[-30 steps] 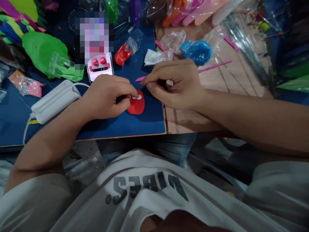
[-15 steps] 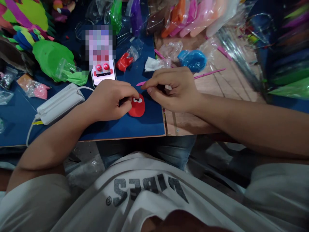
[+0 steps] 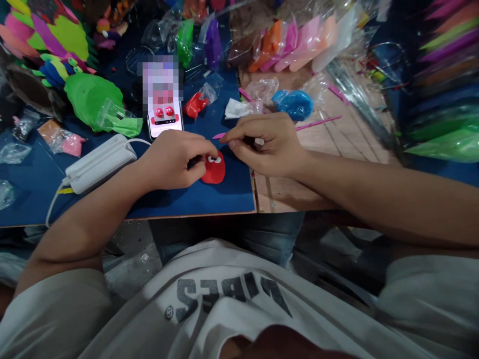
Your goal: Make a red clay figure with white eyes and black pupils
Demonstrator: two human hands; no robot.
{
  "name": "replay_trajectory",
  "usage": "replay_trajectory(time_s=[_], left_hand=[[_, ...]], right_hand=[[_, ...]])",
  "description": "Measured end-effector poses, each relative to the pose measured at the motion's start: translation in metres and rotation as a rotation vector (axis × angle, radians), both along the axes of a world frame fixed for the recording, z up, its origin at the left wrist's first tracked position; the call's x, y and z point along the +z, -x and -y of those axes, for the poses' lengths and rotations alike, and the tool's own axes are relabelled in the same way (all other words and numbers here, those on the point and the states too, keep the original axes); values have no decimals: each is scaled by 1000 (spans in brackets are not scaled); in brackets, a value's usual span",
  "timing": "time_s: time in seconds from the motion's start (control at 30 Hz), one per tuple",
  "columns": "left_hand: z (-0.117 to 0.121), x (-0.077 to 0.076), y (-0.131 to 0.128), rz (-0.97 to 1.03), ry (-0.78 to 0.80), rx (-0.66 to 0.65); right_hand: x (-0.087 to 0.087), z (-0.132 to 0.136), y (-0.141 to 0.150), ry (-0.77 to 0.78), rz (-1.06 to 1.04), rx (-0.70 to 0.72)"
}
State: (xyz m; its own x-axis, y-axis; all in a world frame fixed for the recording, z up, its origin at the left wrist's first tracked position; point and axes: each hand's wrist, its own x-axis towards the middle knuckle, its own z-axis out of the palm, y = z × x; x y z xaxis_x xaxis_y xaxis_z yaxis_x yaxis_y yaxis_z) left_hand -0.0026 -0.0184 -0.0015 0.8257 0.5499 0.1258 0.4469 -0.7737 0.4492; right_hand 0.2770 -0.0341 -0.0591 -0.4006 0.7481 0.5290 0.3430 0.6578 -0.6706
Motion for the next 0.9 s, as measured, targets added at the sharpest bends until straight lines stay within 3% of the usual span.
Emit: replay_trajectory(time_s=[0.37,0.47,0.73,0.9], left_hand=[[-1,26,19,-162,127,-145],[-6,27,29,-221,135,-149],[-11,44,21,-442,175,40],[2,39,4,-272,59,220]], right_hand=[[-2,-6,0,-207,-98,57],[-1,-6,-1,-183,-53,22],[2,-4,0,-257,-62,33],[11,9,4,-285,-75,97]])
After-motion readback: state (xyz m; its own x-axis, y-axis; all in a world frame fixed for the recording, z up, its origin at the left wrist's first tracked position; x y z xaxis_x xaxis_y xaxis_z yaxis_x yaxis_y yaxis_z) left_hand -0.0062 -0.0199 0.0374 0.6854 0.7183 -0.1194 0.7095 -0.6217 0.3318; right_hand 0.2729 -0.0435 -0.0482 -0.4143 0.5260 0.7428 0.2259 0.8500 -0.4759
